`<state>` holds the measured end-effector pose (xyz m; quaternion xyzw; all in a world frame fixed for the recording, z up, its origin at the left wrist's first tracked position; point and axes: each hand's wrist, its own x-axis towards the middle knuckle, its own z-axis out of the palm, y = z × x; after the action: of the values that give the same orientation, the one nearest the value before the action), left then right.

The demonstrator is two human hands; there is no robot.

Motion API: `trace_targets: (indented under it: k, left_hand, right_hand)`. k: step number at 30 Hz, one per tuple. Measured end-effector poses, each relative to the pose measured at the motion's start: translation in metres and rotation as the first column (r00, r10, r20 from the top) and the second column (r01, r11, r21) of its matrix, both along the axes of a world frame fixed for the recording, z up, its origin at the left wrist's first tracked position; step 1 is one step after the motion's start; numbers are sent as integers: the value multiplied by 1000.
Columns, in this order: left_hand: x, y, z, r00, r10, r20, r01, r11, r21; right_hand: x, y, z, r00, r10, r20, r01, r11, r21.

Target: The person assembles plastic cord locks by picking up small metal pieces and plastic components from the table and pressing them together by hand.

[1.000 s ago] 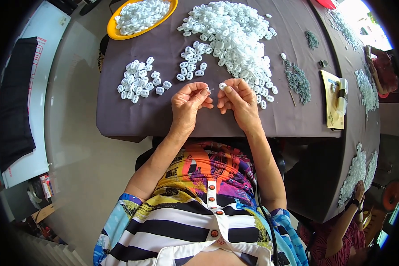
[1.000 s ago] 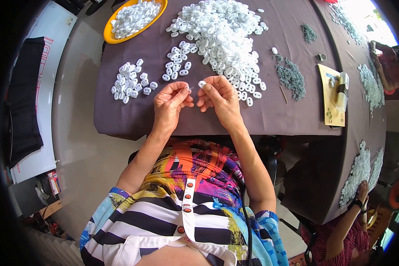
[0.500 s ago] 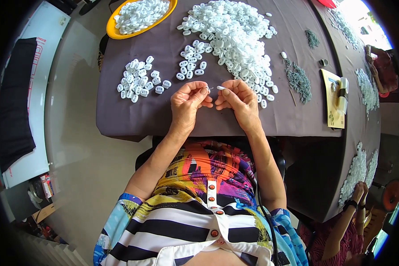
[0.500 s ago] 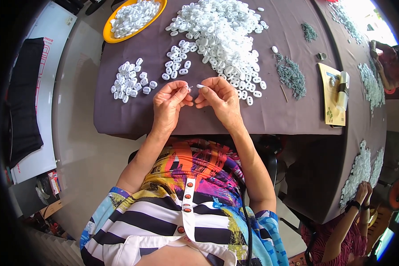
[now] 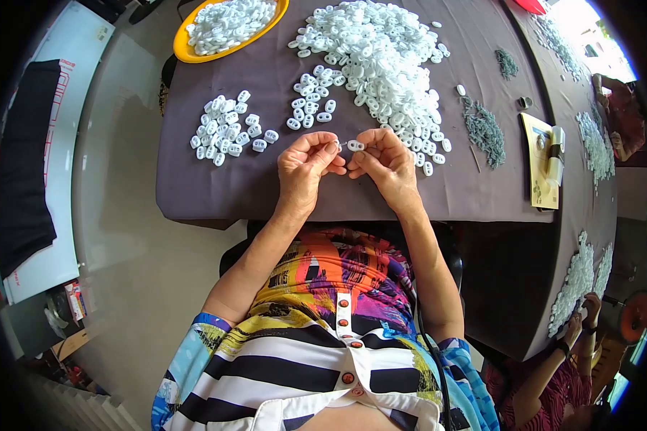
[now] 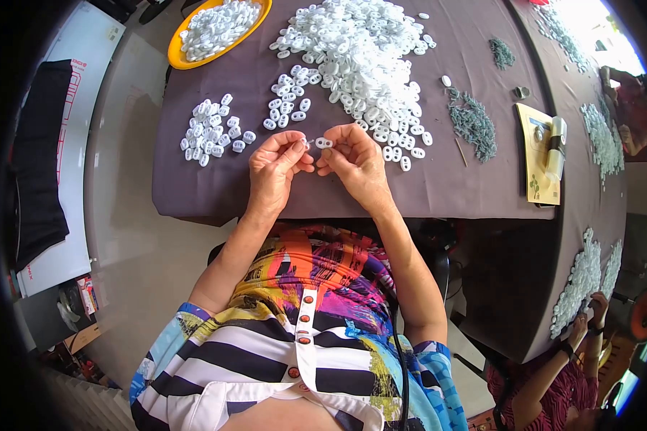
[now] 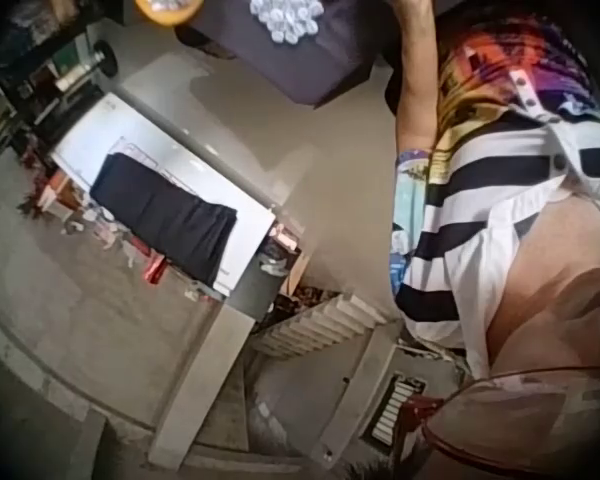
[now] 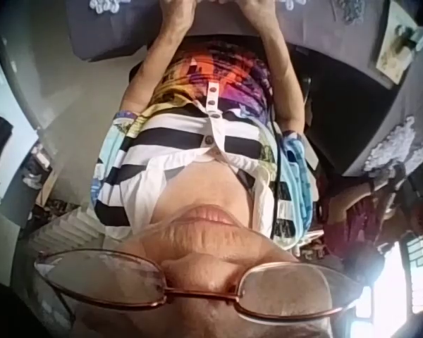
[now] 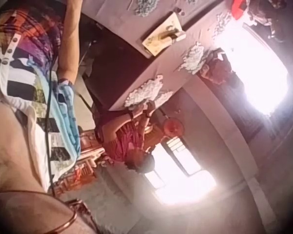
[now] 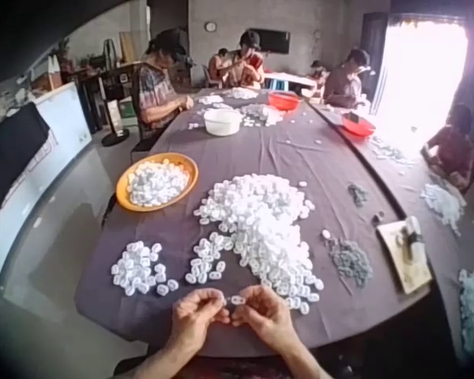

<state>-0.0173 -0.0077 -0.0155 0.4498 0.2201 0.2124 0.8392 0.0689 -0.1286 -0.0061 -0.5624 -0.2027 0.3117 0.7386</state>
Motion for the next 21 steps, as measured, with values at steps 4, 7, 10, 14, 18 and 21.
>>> trace_targets:
  k: [4,7,10,14,18,21]
  left_hand:
    - [0,0,0,1000,-2,-2,2,1000,-1]
    - [0,1,0,1000,-4,-1,4,1000,2]
    - [0,0,-1,1000,-7,5,7,1000,3]
    - [0,0,-1,1000,-11,6,11,1000,8]
    - [-2,1,1,1000,-29,-10,29,999,24]
    - [-1,1,0,999,-32,-13,32,999,27]
  right_hand:
    - [0,0,-1,1000,6,4,-6,1000,7]
    - [0,0,-1,1000,6,14,-6,1000,1]
    - [0,0,0,1000,-4,17,4,1000,11]
    - [1,-1,1,999,-29,-36,29,1000,0]
    - [0,0,1,996,-52,-69,51,999,-17]
    - [-1,2,-2,996,-81,-42,81,997,-6]
